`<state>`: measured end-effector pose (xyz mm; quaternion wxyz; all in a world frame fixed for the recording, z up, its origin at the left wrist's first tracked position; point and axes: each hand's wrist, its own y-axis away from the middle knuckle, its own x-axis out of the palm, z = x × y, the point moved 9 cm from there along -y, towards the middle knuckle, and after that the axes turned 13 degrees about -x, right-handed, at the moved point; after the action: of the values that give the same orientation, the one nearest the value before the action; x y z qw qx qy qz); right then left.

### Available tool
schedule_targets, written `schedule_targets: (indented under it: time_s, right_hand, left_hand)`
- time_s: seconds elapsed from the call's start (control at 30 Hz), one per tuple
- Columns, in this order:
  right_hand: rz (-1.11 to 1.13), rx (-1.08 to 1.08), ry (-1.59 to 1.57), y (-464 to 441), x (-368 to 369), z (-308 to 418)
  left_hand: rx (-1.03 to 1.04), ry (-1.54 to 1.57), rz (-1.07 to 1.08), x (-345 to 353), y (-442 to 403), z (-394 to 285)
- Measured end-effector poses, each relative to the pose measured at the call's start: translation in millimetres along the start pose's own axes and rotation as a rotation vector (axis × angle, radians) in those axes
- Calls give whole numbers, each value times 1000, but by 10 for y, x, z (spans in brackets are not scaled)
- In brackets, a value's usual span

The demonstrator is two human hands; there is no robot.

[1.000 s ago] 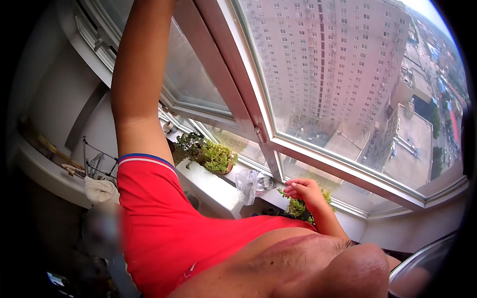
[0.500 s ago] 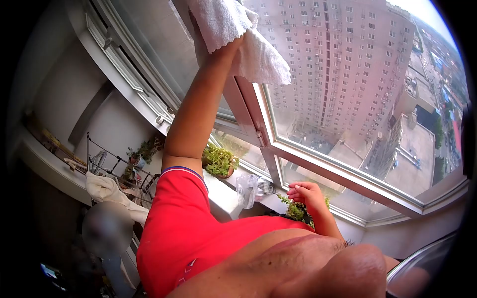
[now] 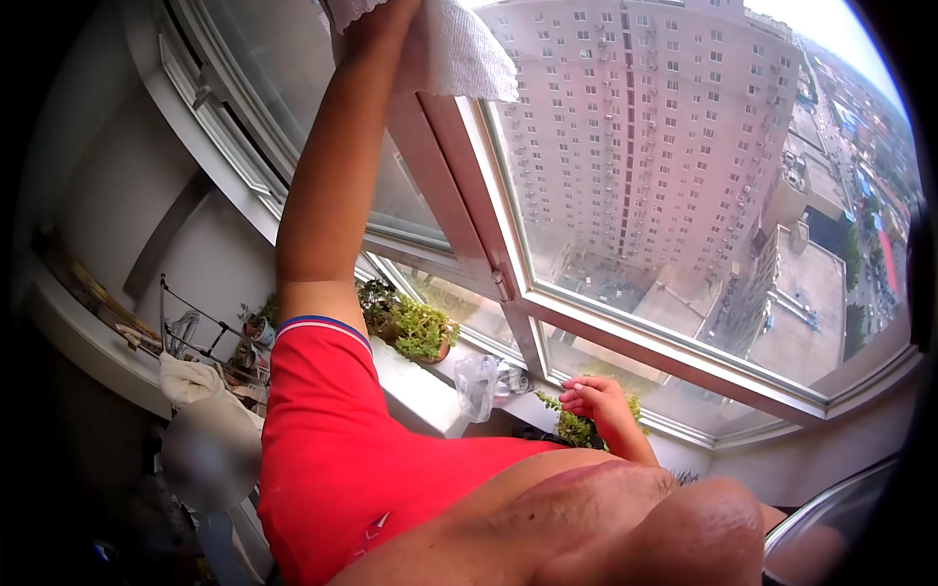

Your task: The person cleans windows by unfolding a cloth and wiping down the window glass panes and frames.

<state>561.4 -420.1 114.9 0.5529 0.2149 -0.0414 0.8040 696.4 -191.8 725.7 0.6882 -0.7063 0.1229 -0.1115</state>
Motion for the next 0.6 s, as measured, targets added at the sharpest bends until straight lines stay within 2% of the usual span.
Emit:
schedule_targets:
  time_s: [0.33,0.6]
  right_hand:
    - [56,60,27,-61,214,-136]
    - [-15,-27,-5,60,116,-27]
  left_hand:
    - [23,66,-60,-29,-260,-184]
    - [15,119,-3,-13,742,-51]
